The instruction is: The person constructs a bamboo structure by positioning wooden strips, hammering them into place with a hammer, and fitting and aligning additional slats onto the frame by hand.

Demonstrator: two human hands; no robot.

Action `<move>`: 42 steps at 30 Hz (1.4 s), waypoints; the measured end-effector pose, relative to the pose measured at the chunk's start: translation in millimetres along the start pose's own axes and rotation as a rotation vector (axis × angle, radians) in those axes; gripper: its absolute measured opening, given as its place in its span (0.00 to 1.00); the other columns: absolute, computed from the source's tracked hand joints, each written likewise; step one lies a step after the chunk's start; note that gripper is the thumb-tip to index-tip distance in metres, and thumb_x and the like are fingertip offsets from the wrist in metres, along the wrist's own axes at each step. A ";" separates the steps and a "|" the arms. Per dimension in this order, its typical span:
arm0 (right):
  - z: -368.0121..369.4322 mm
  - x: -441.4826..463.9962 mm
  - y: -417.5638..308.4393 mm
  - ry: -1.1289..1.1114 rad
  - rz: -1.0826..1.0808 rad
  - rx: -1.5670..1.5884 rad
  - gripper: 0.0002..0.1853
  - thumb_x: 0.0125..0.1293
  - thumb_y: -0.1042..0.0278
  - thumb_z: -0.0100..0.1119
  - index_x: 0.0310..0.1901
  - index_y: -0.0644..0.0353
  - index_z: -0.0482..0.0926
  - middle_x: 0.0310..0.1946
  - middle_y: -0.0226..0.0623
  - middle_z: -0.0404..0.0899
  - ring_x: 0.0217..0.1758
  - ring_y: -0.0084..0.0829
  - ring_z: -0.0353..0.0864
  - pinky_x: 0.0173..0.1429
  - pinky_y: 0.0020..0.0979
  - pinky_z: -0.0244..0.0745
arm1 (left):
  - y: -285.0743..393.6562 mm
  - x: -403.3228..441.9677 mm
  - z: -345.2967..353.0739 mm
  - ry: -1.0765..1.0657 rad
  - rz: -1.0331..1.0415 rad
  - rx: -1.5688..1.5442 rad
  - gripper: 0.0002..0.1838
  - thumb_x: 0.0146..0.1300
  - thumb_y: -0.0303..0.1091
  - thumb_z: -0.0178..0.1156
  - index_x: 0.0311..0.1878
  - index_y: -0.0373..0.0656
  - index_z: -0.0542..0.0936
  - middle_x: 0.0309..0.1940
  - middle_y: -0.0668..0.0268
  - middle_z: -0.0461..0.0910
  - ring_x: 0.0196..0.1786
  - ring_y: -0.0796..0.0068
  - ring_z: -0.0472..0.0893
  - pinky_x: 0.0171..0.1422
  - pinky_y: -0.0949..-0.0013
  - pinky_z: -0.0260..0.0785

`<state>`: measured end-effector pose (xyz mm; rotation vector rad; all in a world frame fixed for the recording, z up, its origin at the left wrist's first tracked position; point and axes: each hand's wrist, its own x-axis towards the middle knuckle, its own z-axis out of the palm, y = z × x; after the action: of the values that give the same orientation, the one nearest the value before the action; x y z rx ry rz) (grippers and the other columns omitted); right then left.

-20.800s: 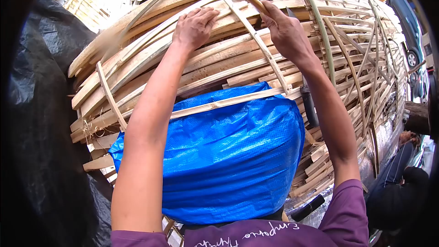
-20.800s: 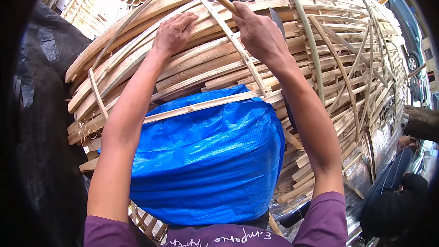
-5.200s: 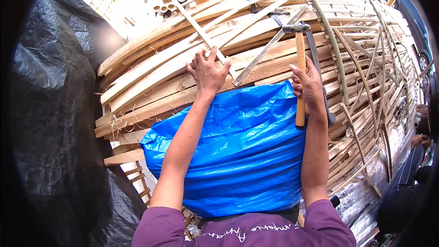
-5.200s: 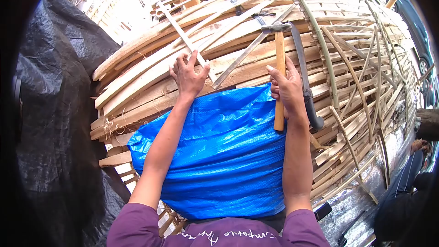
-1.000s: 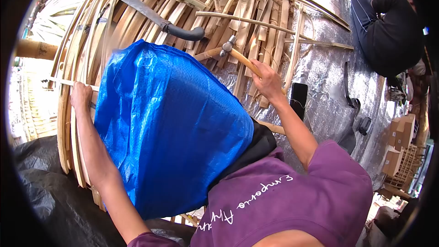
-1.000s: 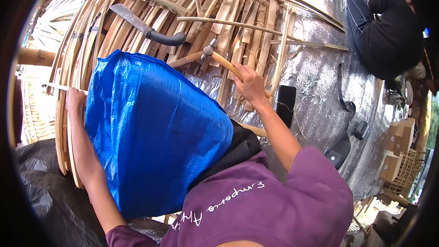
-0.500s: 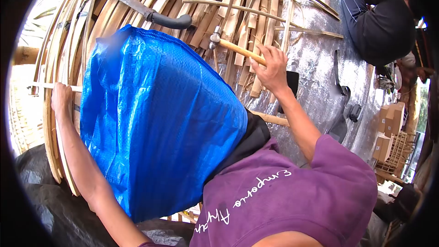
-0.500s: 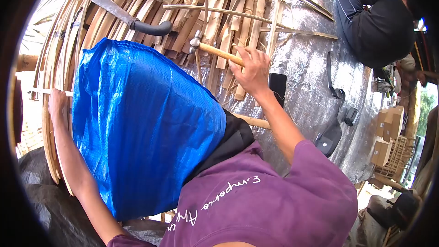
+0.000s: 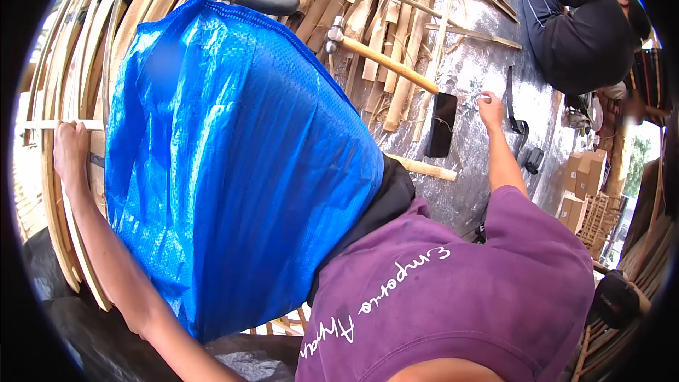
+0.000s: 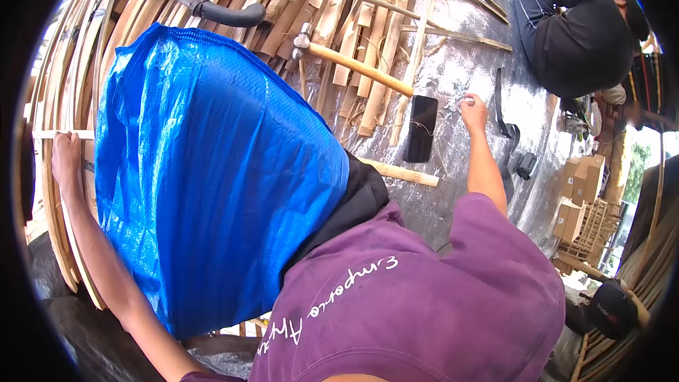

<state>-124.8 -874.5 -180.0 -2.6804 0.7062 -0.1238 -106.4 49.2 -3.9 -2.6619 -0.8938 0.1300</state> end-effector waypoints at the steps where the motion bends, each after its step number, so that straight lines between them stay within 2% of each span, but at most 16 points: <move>1: 3.3 -2.3 -6.9 -0.003 -0.009 -0.002 0.15 0.56 0.62 0.65 0.46 0.52 0.84 0.33 0.37 0.86 0.34 0.30 0.84 0.43 0.32 0.76 | -2.3 1.9 4.6 -0.005 -0.008 -0.001 0.23 0.68 0.47 0.48 0.56 0.43 0.79 0.58 0.53 0.77 0.59 0.47 0.77 0.61 0.48 0.69; 5: 14.3 1.9 -28.0 -0.036 -0.044 -0.002 0.17 0.53 0.60 0.65 0.45 0.55 0.82 0.34 0.40 0.85 0.38 0.36 0.84 0.46 0.36 0.77 | -6.3 -3.8 7.1 0.064 0.033 -0.030 0.22 0.68 0.47 0.49 0.56 0.44 0.79 0.58 0.55 0.77 0.58 0.48 0.77 0.61 0.49 0.69; 8: 10.4 -7.4 -43.2 -0.070 -0.114 -0.210 0.15 0.54 0.58 0.67 0.42 0.54 0.83 0.33 0.38 0.84 0.40 0.40 0.84 0.45 0.40 0.77 | -4.8 -1.0 7.1 0.057 0.007 -0.052 0.22 0.68 0.47 0.49 0.54 0.43 0.80 0.57 0.54 0.77 0.58 0.47 0.77 0.60 0.48 0.69; 15: 3.8 9.2 -34.1 -0.083 -0.141 -0.324 0.12 0.58 0.57 0.66 0.41 0.51 0.86 0.35 0.33 0.86 0.40 0.38 0.85 0.46 0.39 0.78 | -3.4 -6.8 0.9 0.055 0.004 -0.053 0.22 0.68 0.48 0.49 0.52 0.40 0.80 0.56 0.55 0.78 0.55 0.46 0.78 0.59 0.48 0.70; 18: -4.5 16.7 -24.5 -0.041 -0.063 -0.224 0.10 0.58 0.59 0.67 0.39 0.51 0.88 0.33 0.36 0.87 0.37 0.35 0.86 0.44 0.35 0.78 | -4.3 -6.4 6.6 0.056 0.020 -0.059 0.22 0.68 0.48 0.48 0.52 0.40 0.80 0.57 0.56 0.77 0.55 0.46 0.78 0.59 0.49 0.70; 21: -2.8 23.9 -18.9 -0.013 -0.100 -0.110 0.10 0.57 0.65 0.68 0.40 0.58 0.88 0.31 0.41 0.87 0.33 0.31 0.86 0.41 0.30 0.78 | -8.4 -3.4 17.7 0.109 0.043 -0.094 0.22 0.69 0.47 0.47 0.52 0.41 0.81 0.59 0.59 0.75 0.55 0.47 0.78 0.60 0.50 0.70; 23: -4.2 25.5 -17.3 0.025 -0.103 -0.067 0.10 0.58 0.66 0.68 0.40 0.59 0.88 0.29 0.38 0.87 0.31 0.27 0.85 0.39 0.28 0.77 | -11.0 -3.7 23.6 0.133 0.056 -0.114 0.21 0.69 0.46 0.47 0.52 0.42 0.81 0.60 0.60 0.75 0.55 0.47 0.78 0.60 0.50 0.69; 25: -7.3 33.1 -14.3 -0.001 0.060 0.107 0.08 0.59 0.68 0.68 0.39 0.60 0.88 0.28 0.34 0.87 0.30 0.22 0.83 0.37 0.26 0.76 | -12.0 -2.3 24.6 0.151 0.065 -0.129 0.21 0.69 0.46 0.47 0.53 0.43 0.81 0.59 0.60 0.75 0.55 0.48 0.78 0.59 0.50 0.69; 26: -11.2 37.9 -12.8 -0.068 0.184 0.122 0.10 0.60 0.67 0.69 0.42 0.60 0.86 0.31 0.27 0.85 0.32 0.20 0.81 0.32 0.23 0.70 | -12.0 -1.5 24.6 0.151 0.062 -0.132 0.21 0.69 0.46 0.47 0.53 0.43 0.81 0.59 0.60 0.75 0.55 0.48 0.78 0.59 0.50 0.69; 30: -29.5 35.0 -34.7 -0.066 0.365 0.454 0.11 0.60 0.69 0.70 0.45 0.56 0.84 0.35 0.25 0.84 0.33 0.18 0.79 0.32 0.21 0.68 | -9.5 -6.6 20.8 0.133 0.060 -0.152 0.21 0.69 0.46 0.48 0.54 0.44 0.81 0.58 0.61 0.75 0.55 0.49 0.78 0.59 0.51 0.70; 32: -35.7 41.4 -49.4 -0.068 0.328 0.609 0.12 0.60 0.70 0.69 0.46 0.56 0.84 0.35 0.26 0.83 0.33 0.19 0.80 0.31 0.21 0.69 | -4.9 -12.6 17.3 0.126 0.032 -0.186 0.21 0.69 0.46 0.48 0.54 0.44 0.81 0.58 0.61 0.75 0.55 0.49 0.78 0.58 0.50 0.70; 35: -50.8 46.8 -118.5 -0.195 0.145 0.951 0.11 0.62 0.73 0.68 0.47 0.60 0.84 0.35 0.28 0.83 0.33 0.17 0.79 0.32 0.20 0.72 | 0.1 -19.8 12.6 0.152 0.047 -0.264 0.19 0.67 0.44 0.51 0.49 0.43 0.83 0.55 0.61 0.76 0.52 0.49 0.80 0.56 0.49 0.71; 38: -56.1 42.2 -236.4 -0.296 -0.169 1.047 0.11 0.62 0.75 0.67 0.46 0.63 0.83 0.34 0.30 0.83 0.34 0.16 0.79 0.37 0.19 0.74 | -0.7 -23.7 15.0 0.245 0.097 -0.387 0.16 0.62 0.41 0.53 0.42 0.41 0.85 0.54 0.59 0.77 0.49 0.54 0.81 0.54 0.54 0.73; 39: -57.1 30.1 -286.8 -0.326 -0.267 1.075 0.10 0.63 0.75 0.67 0.46 0.64 0.83 0.34 0.31 0.83 0.33 0.17 0.79 0.38 0.19 0.74 | -11.8 -13.7 30.9 0.300 0.185 -0.360 0.16 0.61 0.42 0.55 0.42 0.44 0.86 0.55 0.64 0.79 0.53 0.58 0.81 0.57 0.56 0.74; 41: -60.9 -10.6 -389.6 -0.466 -0.486 1.110 0.10 0.63 0.75 0.67 0.46 0.64 0.83 0.34 0.32 0.84 0.34 0.18 0.80 0.38 0.19 0.74 | -3.8 -35.9 26.5 0.500 0.112 -0.258 0.15 0.60 0.42 0.56 0.44 0.48 0.87 0.57 0.70 0.79 0.58 0.62 0.78 0.59 0.59 0.73; 42: -57.5 -31.4 -435.8 -0.555 -0.640 1.119 0.10 0.63 0.74 0.67 0.45 0.64 0.84 0.35 0.34 0.84 0.35 0.20 0.81 0.39 0.19 0.74 | -4.7 -37.4 29.2 0.490 0.087 -0.289 0.16 0.60 0.42 0.57 0.45 0.49 0.87 0.59 0.72 0.78 0.60 0.63 0.77 0.61 0.59 0.73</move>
<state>38.0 -525.5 34.4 -1.6092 -0.3539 0.0593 -144.5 38.4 -30.5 -2.7921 -0.6725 -0.6499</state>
